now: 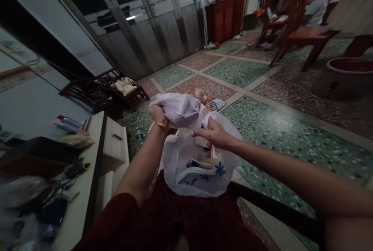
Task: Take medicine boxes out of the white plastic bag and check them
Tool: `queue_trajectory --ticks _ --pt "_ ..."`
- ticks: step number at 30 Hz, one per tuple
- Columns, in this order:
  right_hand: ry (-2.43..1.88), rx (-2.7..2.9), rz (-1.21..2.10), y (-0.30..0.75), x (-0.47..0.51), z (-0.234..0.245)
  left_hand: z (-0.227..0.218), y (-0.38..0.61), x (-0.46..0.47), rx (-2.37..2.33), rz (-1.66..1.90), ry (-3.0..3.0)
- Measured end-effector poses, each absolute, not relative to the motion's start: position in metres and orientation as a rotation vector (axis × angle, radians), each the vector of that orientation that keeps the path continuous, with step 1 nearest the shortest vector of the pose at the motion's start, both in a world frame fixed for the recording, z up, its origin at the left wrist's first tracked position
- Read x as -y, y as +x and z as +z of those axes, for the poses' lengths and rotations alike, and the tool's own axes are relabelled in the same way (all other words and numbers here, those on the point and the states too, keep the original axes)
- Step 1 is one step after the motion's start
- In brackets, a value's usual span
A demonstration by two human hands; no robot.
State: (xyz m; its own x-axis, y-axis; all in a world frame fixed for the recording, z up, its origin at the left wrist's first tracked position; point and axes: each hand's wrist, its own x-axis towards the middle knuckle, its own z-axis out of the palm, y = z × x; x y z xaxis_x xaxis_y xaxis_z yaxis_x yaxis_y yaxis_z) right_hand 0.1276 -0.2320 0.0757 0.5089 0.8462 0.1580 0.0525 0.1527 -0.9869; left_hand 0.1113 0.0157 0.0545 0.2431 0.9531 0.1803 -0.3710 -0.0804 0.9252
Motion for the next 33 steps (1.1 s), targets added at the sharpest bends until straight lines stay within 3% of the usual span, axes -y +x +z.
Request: queue_trajectory --ticks 6,9,15,19,24,28,33 --pt "-1.171 0.506 0.612 0.154 0.244 0.106 0.071 0.092 0.006 -0.501 1.374 1.569" --pt "-1.163 0.521 0.621 0.162 0.248 0.112 0.086 0.077 0.019 -0.409 1.108 1.734" --pt "-1.080 0.351 0.704 0.182 0.245 0.108 0.112 0.086 0.047 -0.348 0.482 1.519" --pt "-0.957 0.270 0.605 0.196 0.259 0.117 0.141 0.122 0.035 -0.353 0.696 1.373" --pt "-1.047 0.606 0.675 0.179 0.283 0.123 0.178 0.146 0.023 -0.098 0.870 1.490" --pt "-1.150 0.569 0.839 0.173 0.279 0.107 0.148 0.144 0.019 -0.127 0.742 1.705" --pt "-1.244 0.287 1.011 0.184 0.262 0.081 0.048 0.137 -0.007 -0.512 0.374 1.622"
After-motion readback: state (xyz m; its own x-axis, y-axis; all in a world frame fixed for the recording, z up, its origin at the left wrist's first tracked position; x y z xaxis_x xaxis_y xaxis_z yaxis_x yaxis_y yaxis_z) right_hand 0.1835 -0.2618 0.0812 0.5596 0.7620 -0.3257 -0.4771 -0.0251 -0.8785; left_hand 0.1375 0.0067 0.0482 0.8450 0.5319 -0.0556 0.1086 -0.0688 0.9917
